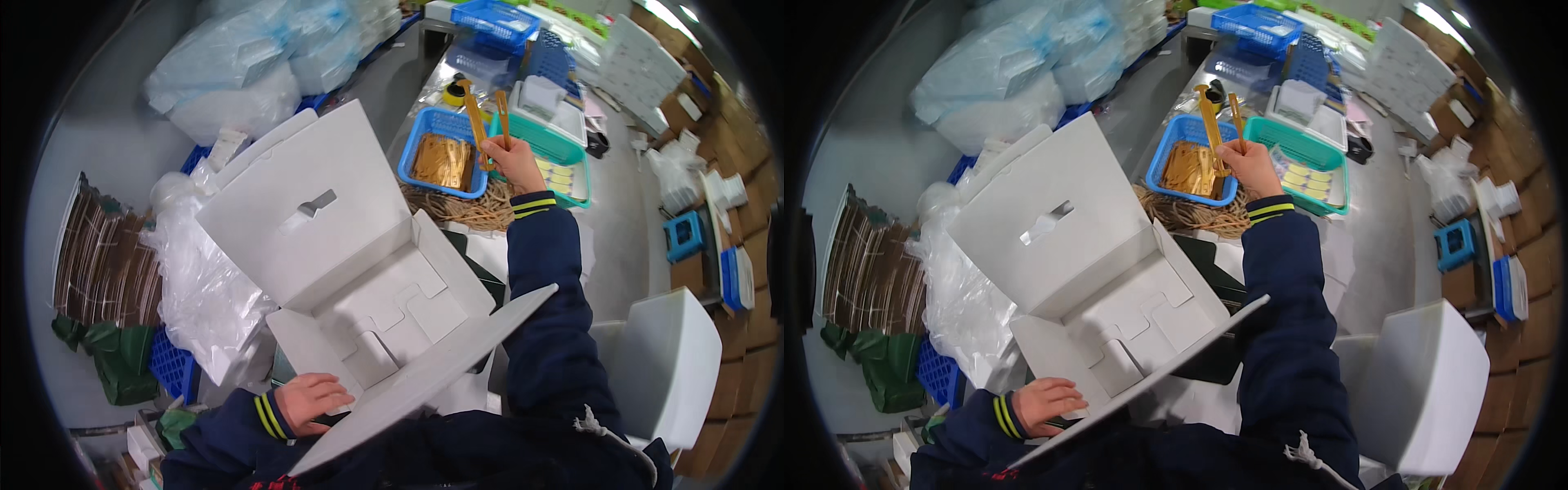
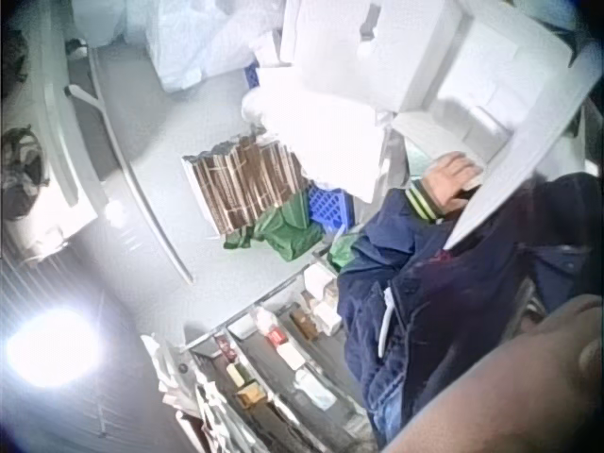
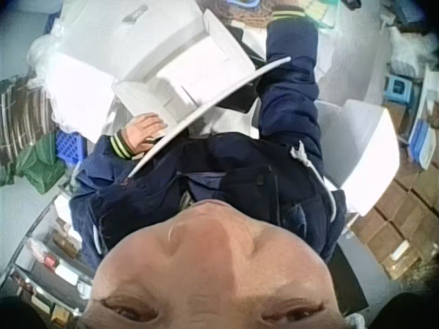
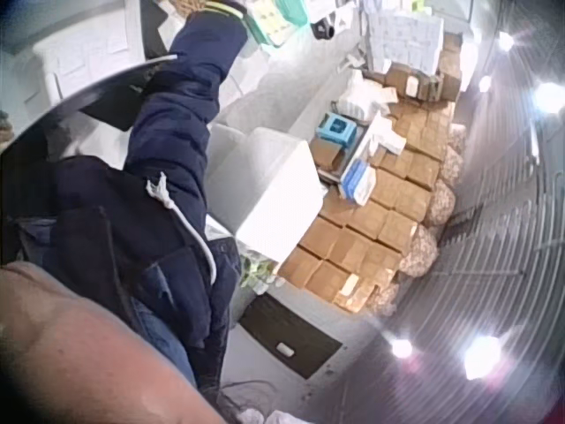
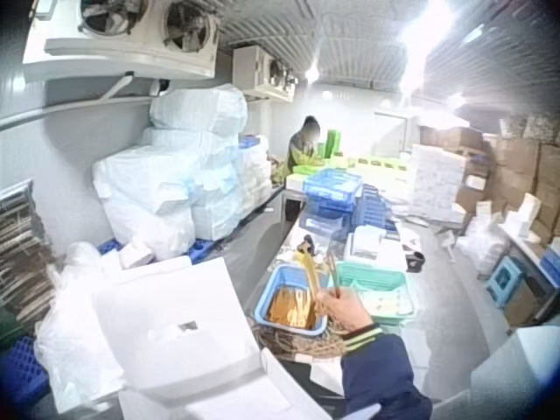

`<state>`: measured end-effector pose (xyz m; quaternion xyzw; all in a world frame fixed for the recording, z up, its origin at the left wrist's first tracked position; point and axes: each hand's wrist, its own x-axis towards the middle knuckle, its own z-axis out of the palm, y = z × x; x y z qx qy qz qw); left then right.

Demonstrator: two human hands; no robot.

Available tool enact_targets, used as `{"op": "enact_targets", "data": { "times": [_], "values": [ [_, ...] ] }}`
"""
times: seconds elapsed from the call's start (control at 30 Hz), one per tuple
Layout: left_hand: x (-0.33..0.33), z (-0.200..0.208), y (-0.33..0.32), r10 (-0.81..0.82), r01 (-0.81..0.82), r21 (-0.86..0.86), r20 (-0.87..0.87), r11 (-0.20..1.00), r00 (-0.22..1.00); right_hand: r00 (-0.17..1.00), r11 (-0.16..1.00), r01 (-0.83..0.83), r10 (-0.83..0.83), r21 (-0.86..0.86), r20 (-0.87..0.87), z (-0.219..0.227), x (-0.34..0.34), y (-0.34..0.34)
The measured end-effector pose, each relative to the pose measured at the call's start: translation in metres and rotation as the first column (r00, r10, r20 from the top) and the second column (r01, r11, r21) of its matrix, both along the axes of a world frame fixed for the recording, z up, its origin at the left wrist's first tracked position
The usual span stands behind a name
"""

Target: The person organizes shipping labels and paperwork at a metal table, writes on a form, and assembles a cardboard box.

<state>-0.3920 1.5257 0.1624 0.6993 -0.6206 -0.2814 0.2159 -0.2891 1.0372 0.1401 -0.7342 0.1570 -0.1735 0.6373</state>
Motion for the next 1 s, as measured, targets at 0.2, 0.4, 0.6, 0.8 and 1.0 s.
{"op": "enact_targets", "data": {
  "times": [0.2, 0.4, 0.6, 0.8, 1.0],
  "values": [
    [0.070, 0.107, -0.018, 0.167, -0.201, -0.269, -0.143, 0.942, 0.976, 0.982, 0.984, 0.065, -0.034, -0.164, 0.183, 0.142, -0.143, 0.085],
    [0.028, 0.163, -0.115, -0.140, -0.344, -0.603, -0.611, 0.720, 0.779, 0.990, 0.934, 0.047, 0.004, -0.356, 0.139, 0.215, -0.224, 0.194],
    [-0.020, 0.186, -0.124, -0.038, -0.170, -0.744, -0.253, 0.646, 0.967, 0.892, 0.327, 0.448, -0.221, -0.832, 0.394, 0.199, -0.239, 0.268],
    [-0.036, 0.171, -0.141, -0.151, -0.488, -0.706, -0.634, 0.513, 0.758, 0.885, 0.402, 0.463, -0.162, -0.790, 0.436, 0.178, -0.240, 0.295],
    [-0.026, 0.180, -0.129, -0.304, -0.467, -0.664, -0.712, 0.585, 0.633, 0.821, 0.878, 0.420, -0.260, -0.230, 0.508, 0.204, -0.255, 0.279]
  ]
}}
